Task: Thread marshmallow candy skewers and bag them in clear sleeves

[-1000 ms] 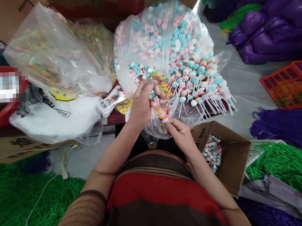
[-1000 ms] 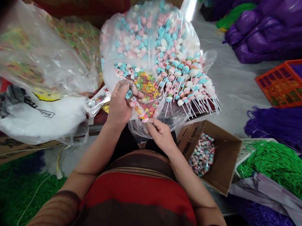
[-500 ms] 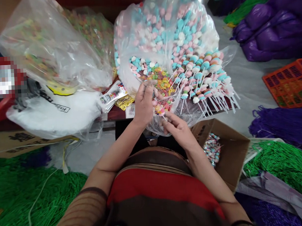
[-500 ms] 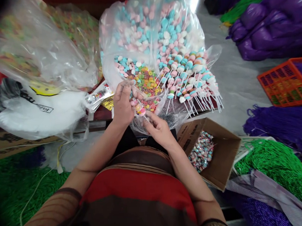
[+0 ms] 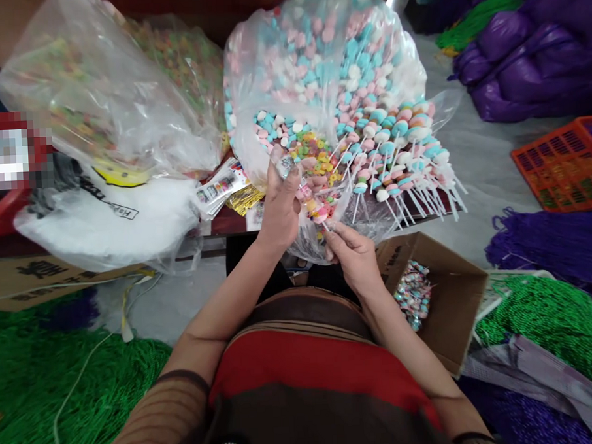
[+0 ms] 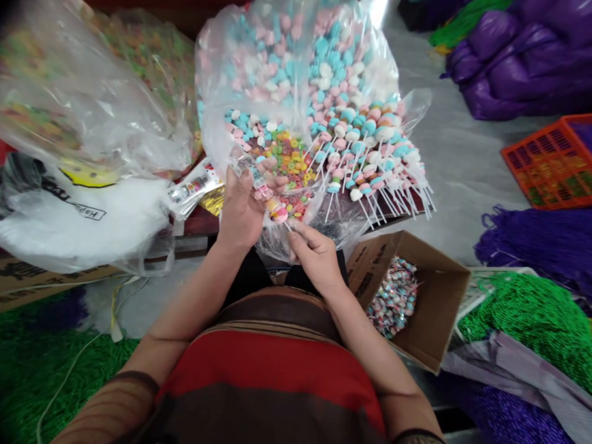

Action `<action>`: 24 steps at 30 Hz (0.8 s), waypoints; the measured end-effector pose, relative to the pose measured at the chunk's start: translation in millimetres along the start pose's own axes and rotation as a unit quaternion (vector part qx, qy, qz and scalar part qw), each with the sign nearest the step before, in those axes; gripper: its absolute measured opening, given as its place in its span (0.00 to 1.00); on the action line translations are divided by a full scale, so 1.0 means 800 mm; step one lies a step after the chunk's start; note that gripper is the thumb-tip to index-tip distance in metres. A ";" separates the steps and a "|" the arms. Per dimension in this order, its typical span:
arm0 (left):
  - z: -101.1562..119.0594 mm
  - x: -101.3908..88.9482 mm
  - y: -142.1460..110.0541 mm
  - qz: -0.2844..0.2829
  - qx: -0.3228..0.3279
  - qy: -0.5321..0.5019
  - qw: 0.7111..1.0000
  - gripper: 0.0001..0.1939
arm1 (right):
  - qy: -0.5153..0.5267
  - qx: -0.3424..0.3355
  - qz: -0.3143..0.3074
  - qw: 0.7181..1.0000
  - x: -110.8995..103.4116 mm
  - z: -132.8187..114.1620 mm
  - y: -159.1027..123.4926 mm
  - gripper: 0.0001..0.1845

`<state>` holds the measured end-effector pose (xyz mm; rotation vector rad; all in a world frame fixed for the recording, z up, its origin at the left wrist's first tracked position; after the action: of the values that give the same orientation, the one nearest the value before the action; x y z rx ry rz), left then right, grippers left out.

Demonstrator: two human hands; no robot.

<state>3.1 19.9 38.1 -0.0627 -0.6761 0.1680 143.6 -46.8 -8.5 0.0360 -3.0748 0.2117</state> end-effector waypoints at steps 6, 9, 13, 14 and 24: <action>-0.035 0.008 -0.025 -0.129 -0.072 -0.003 0.989 0.19 | -0.157 -0.146 0.104 0.971 0.000 -0.009 -0.003 0.17; -0.045 0.004 -0.031 -0.141 -0.072 0.041 0.986 0.20 | -0.199 -0.175 0.102 0.959 0.003 -0.014 -0.002 0.18; -0.037 -0.004 -0.024 -0.138 -0.040 0.087 0.986 0.18 | -0.237 -0.238 0.055 0.940 -0.003 -0.043 -0.002 0.15; -0.035 -0.006 -0.021 -0.137 -0.037 0.093 0.985 0.19 | -0.249 -0.262 0.058 0.931 -0.008 -0.053 -0.002 0.14; -0.040 -0.008 -0.025 -0.264 -0.093 0.104 0.954 0.20 | -0.292 -0.356 0.053 0.886 -0.020 -0.079 0.016 0.08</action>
<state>20.9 -1.1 10.9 -0.0765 -0.4753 -0.4146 162.8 -25.4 51.5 -0.1242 -3.4961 -1.1276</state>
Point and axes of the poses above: each hand's wrist, its own y-axis towards the middle knuckle, its own x-axis out of the palm, z = x × y, the point moved 4 cm from there along y, towards the middle knuckle, and after that the axes turned 2 degrees about -z, right-handed, at the moved point
